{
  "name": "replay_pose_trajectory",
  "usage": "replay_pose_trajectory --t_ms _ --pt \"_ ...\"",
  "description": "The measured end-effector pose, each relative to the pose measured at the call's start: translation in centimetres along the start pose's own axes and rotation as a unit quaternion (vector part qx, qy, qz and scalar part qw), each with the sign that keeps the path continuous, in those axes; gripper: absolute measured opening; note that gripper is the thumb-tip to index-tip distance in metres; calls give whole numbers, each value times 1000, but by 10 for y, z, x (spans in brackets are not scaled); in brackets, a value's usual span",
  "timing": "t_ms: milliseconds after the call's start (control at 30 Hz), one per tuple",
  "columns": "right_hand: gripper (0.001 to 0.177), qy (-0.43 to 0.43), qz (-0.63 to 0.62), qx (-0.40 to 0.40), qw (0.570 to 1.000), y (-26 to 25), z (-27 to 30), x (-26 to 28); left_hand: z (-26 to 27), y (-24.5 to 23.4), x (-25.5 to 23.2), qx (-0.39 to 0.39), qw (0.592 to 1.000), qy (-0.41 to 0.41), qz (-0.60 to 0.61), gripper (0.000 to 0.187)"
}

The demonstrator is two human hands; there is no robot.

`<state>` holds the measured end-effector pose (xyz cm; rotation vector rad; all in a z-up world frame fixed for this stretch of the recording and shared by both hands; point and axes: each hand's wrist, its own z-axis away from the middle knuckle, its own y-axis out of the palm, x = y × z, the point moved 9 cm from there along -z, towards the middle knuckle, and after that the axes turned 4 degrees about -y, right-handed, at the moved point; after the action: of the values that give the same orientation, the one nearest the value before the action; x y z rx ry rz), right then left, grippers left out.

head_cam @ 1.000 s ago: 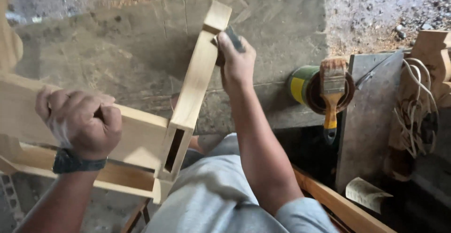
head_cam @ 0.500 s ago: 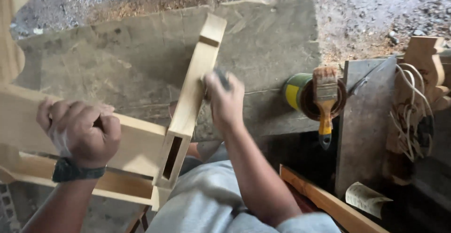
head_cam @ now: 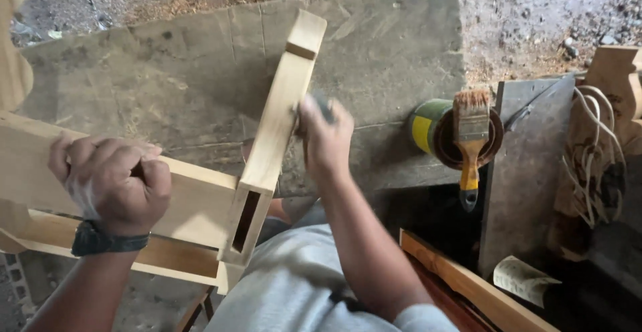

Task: The person sands the edges and surfaces of a wooden chair frame using a sanding block. They hold the chair steady with one hand while moving the sanding block along the wood with the other, focusing on smoothing the joints and legs.

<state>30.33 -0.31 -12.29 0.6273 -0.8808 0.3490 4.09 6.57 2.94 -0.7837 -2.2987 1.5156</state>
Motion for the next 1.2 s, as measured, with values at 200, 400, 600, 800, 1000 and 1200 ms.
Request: replay_pose_trajectory --t_ms 200,400,600,800,1000,1200 --pt "20 49 -137 19 989 7 -70 -21 2 0 0 4 1000 8 -12 18" --pt "12 -20 -32 12 999 -4 12 -7 1 0 0 14 1000 -6 -11 20" --pt "23 -66 3 -47 997 4 -45 4 4 1 1 3 1000 7 -8 17" --pt "22 35 -16 -11 999 2 -22 13 2 -2 -1 36 999 -15 -20 19" --pt "19 -76 18 -22 997 7 -38 6 4 1 2 21 999 -22 -39 15" --pt "13 47 23 -45 998 10 -21 21 -13 -12 -11 19 999 -21 -18 19"
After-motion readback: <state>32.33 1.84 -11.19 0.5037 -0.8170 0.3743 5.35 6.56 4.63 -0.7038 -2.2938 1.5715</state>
